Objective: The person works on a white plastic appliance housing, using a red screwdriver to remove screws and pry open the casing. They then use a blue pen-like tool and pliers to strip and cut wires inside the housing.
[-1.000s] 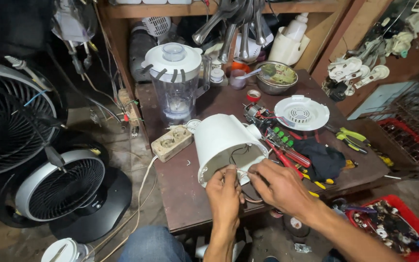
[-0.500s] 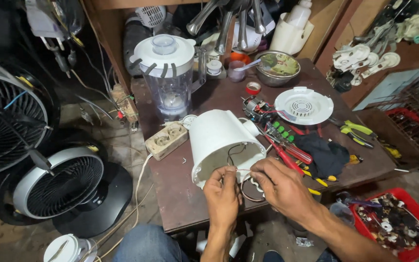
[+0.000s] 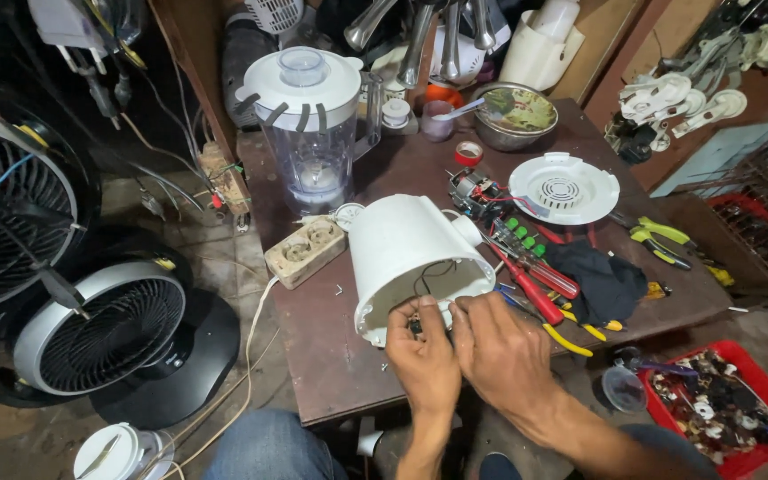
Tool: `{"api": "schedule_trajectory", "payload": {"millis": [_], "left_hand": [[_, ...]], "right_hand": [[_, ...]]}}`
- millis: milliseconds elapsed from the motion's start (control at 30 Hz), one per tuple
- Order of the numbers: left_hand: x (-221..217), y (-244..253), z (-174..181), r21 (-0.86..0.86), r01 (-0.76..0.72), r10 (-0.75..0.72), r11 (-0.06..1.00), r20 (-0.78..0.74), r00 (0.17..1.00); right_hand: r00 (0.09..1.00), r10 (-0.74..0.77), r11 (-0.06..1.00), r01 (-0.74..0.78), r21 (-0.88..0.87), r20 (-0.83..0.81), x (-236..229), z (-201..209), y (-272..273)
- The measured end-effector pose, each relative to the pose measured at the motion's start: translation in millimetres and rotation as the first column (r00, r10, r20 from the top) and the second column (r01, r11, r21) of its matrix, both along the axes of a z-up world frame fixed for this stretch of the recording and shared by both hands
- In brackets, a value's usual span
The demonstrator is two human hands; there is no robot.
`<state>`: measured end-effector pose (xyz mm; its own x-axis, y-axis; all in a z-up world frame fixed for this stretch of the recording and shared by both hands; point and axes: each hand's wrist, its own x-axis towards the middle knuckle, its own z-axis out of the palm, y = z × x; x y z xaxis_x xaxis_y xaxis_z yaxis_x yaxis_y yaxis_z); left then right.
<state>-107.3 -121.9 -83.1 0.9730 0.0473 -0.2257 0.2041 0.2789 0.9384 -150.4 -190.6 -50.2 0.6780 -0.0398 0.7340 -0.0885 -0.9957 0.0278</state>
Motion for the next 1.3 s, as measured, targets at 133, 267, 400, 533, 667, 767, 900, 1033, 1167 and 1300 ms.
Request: {"api": "schedule_trajectory", "payload": {"millis": [133,267,400,533,667,767,900,1033,1167,1300], "left_hand": [[0,-3,8,0.035,-0.046,0.047,0.998,-0.018,0.999],[2,-4,9,0.023,-0.042,0.044,0.999,-0.062,0.997],[7,-1,0,0.044,-0.023,0.024,0.999,-0.033,0.999],[6,5,-10,-0.216,0.055,-0.056,0.975,-0.002,0.998],[0,17,-17,-0.396,0.227,-0.211,0.890,0.084,0.974],[-4,23,-18,-0.397,0.289,-0.261,0.871,0.124,0.957],[-2,24,-6,-0.374,0.266,-0.291,0.888,-0.010,0.957],[6,18,6,-0.429,0.187,-0.275,0.884,-0.154,0.949],[10,11,-1,-0.455,0.177,-0.244,0.873,-0.094,0.965],[5,-16,-28,-0.334,0.011,-0.027,0.943,-0.043,0.999]], "right_hand": [[0.996,-0.087,0.996,0.086,-0.027,-0.022,2,-12,0],[0.993,-0.069,0.995,0.076,0.070,-0.100,5,-19,-3],[0.990,-0.108,0.988,0.117,0.096,-0.091,8,-20,-4],[0.992,-0.103,0.986,0.111,0.128,-0.068,10,-14,-7],[0.997,0.043,0.963,-0.023,0.267,-0.071,7,-6,-11],[0.989,0.142,0.926,-0.115,0.360,-0.050,6,0,-14],[0.969,0.224,0.780,-0.115,0.615,-0.103,2,12,-15],[0.954,0.278,0.708,-0.128,0.694,-0.109,-1,12,-17],[0.954,0.262,0.723,-0.095,0.684,-0.144,-2,10,-20],[0.997,0.038,0.944,-0.014,0.331,-0.067,0,-14,-13]]}}
